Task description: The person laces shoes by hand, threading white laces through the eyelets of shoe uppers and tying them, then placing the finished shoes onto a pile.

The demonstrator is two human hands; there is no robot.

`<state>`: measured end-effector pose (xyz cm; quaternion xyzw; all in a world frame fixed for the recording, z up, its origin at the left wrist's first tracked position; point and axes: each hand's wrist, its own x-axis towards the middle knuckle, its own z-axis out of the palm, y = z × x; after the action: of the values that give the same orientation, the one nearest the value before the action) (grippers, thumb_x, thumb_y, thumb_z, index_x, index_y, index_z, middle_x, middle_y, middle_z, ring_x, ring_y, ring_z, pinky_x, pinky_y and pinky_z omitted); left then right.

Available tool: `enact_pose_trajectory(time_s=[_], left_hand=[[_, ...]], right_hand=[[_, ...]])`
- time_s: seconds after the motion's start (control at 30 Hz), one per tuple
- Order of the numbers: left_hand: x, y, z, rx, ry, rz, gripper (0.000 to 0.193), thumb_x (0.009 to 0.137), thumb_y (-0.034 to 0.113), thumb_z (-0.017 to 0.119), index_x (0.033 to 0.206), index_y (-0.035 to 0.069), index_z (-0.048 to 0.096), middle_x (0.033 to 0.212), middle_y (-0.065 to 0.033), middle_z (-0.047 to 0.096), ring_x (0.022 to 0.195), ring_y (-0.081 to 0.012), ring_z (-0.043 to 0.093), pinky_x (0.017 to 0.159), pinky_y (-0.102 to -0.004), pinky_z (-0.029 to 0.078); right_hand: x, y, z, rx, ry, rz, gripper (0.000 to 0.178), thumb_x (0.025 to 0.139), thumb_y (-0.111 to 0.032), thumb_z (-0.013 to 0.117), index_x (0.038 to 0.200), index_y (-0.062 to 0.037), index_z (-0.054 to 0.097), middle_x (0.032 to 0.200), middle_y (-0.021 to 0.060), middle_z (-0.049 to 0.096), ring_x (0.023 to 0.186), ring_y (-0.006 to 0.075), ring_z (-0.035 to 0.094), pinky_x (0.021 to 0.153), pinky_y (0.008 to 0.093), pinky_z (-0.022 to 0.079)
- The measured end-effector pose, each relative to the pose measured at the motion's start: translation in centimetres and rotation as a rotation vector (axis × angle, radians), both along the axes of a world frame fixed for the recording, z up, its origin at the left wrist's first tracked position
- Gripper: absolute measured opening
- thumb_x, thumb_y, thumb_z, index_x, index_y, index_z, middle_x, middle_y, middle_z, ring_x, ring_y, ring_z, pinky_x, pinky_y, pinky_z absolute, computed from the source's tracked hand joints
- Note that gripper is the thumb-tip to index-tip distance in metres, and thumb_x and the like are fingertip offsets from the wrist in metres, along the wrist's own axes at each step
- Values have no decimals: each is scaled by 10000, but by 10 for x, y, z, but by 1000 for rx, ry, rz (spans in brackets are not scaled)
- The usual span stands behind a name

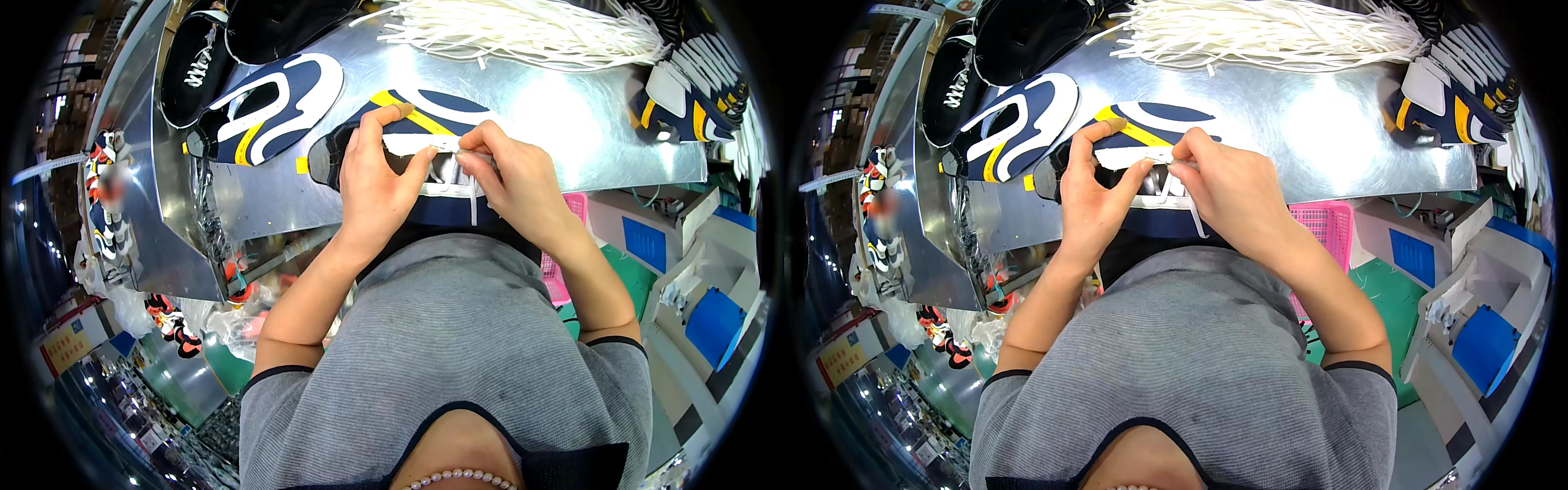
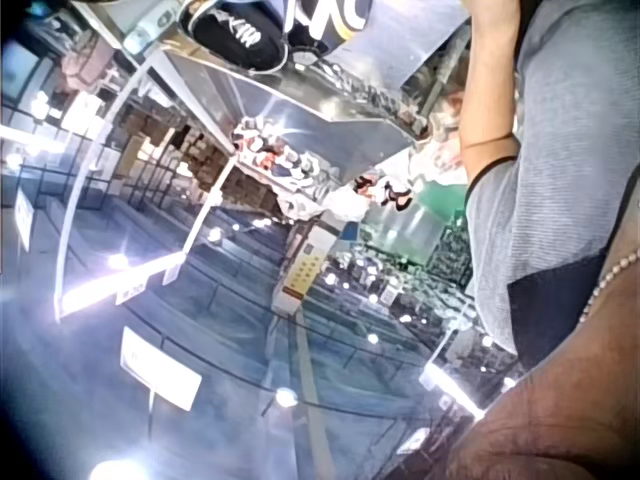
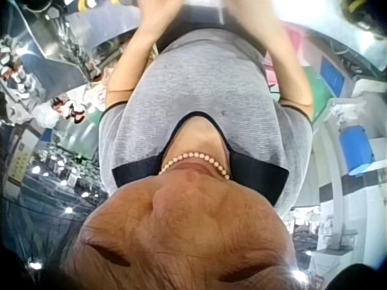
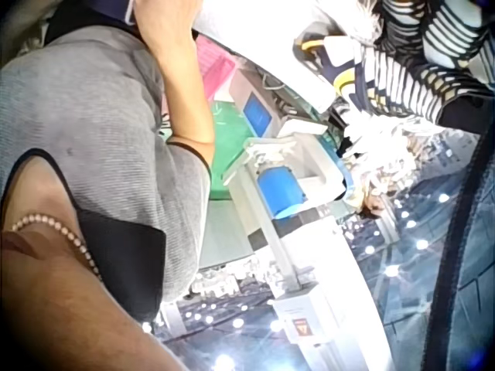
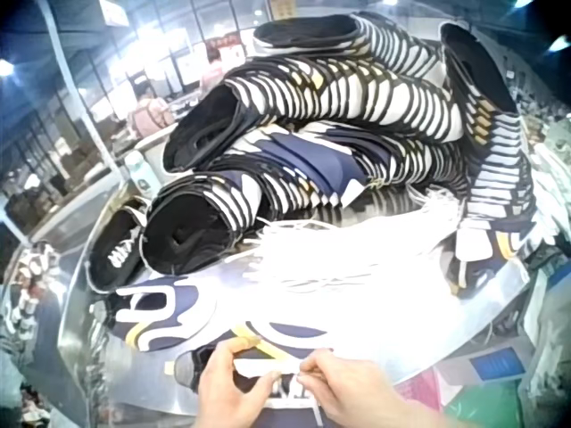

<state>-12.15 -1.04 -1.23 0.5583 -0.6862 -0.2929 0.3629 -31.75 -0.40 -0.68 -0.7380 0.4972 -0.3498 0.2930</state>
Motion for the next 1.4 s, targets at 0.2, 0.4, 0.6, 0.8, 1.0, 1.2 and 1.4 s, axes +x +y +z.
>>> enact_pose_trajectory(time_s=[0.2,0.4,0.6,0.8,1.0,1.2,1.4], left_hand=[[-10,9,2,18,-21,-16,445,817,12,705,1226,-5,530,1040,-142,663,862,-240,629,784,-361,496],[-7,3,-1,198,404,15,478,809,-73,581,1273,-3,490,893,-101,668,717,-92,590,657,-240,474],[-5,-10,1,320,328,92,479,794,-75,607,1254,4,497,921,-81,675,730,-68,588,660,-213,466],[5,-22,19,463,512,88,478,848,-27,588,1302,-8,441,868,-80,617,794,-116,591,739,-247,490],[5,23,55,-55,-355,-228,576,781,188,822,1258,0,562,1221,-170,624,1110,-317,611,928,-387,471],[-24,-13,20,-192,-259,-220,191,800,92,768,933,20,651,854,-117,666,786,-302,643,713,-374,496],[-24,-31,29,-396,-237,-166,171,798,70,774,887,8,642,827,-119,656,750,-301,627,672,-374,479]], right_hand=[[18,-11,-7,-97,202,-7,225,878,-139,654,986,-19,497,657,103,652,644,294,677,538,407,500],[16,-16,2,-102,212,23,218,871,-130,655,1006,-3,541,770,141,673,695,306,686,585,393,523],[-38,7,19,185,132,-167,195,871,-193,726,1012,-89,641,711,111,658,646,283,657,581,368,491],[-25,1,-18,-55,101,-335,189,854,-230,753,924,-96,640,651,71,637,556,231,631,518,335,464],[-32,33,-4,127,90,-173,238,817,-307,787,896,-121,660,625,65,658,561,224,665,511,343,471],[-31,34,28,-101,215,-168,154,763,-154,732,860,-116,618,717,52,666,630,253,663,545,388,482],[-48,61,5,187,-134,230,133,855,-182,715,868,-53,683,778,83,698,661,238,682,583,354,505]])
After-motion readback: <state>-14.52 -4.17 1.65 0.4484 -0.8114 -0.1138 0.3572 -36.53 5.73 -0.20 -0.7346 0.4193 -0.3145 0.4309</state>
